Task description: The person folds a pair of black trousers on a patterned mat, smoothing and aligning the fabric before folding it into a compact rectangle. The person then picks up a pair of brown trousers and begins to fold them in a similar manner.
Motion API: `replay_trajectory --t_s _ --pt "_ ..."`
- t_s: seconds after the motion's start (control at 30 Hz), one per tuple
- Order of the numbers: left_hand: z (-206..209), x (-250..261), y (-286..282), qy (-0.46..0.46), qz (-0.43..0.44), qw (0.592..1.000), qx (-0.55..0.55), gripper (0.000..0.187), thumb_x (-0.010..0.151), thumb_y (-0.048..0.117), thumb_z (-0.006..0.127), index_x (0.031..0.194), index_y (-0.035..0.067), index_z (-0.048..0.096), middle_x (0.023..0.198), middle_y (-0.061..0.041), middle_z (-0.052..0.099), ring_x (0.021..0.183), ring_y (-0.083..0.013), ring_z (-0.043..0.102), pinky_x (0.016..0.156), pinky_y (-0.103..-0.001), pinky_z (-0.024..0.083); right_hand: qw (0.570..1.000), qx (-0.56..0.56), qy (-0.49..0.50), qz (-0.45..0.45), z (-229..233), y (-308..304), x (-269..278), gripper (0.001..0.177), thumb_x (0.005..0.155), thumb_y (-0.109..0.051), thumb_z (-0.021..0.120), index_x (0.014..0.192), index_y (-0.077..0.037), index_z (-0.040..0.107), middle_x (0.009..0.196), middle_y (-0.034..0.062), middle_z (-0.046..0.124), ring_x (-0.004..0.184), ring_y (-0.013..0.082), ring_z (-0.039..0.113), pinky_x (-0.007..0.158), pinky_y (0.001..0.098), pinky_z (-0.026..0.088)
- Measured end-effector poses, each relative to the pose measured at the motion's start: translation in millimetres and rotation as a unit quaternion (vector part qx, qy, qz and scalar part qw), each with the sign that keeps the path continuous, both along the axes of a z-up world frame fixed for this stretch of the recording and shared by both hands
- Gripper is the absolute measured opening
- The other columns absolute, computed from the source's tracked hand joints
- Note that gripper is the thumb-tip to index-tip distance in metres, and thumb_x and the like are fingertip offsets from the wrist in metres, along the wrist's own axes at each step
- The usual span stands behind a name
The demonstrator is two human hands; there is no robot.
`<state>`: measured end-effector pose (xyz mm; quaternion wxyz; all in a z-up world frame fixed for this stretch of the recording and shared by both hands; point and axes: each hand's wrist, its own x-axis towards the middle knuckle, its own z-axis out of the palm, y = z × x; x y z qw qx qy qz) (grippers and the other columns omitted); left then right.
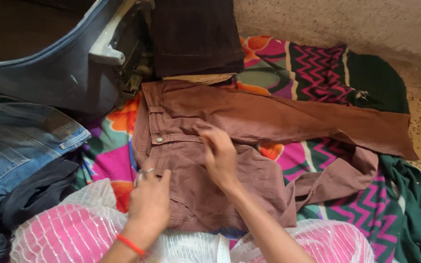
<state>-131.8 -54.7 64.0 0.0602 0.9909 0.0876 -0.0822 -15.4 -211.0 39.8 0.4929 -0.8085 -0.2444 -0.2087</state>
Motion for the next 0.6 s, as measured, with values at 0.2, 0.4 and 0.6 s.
replay_trajectory --t_s 0.2,0.4,0.6 --pt "-18 27 -31 0.041 -0.159 0.986 0.016 0.046 0.087 0.021 0.065 0.131 0.013 0.058 0.150 -0.023 0.044 0.138 -0.0435 0.044 0.108 -0.063 0.041 0.988 -0.046 0.069 -0.128 -5 -86 -28 0.010 0.095 -0.003 0.065 0.101 -0.003 0.072 0.091 0.0108 0.068 0.083 0.0258 0.064 0.074 0.0359 0.051" --pt "-51 36 -28 0.146 -0.174 0.973 0.031 0.075 0.085 0.016 0.067 0.153 0.026 0.037 0.162 -0.018 0.023 0.144 -0.0536 0.028 0.095 -0.068 0.049 0.971 -0.050 0.081 -0.217 -26 -173 2 0.013 0.089 -0.006 0.068 0.100 -0.001 0.073 0.089 0.0106 0.073 0.080 0.0186 0.070 0.074 0.0322 0.053" --pt "-55 37 -38 0.118 -0.168 0.976 0.079 0.075 0.089 0.022 0.067 0.156 0.027 0.034 0.163 -0.017 0.023 0.146 -0.0560 0.026 0.091 -0.073 0.050 0.965 -0.078 0.184 -0.172 -87 -201 -6 0.015 0.086 -0.004 0.069 0.097 -0.001 0.079 0.085 0.0105 0.077 0.076 0.0164 0.073 0.071 0.0296 0.056"
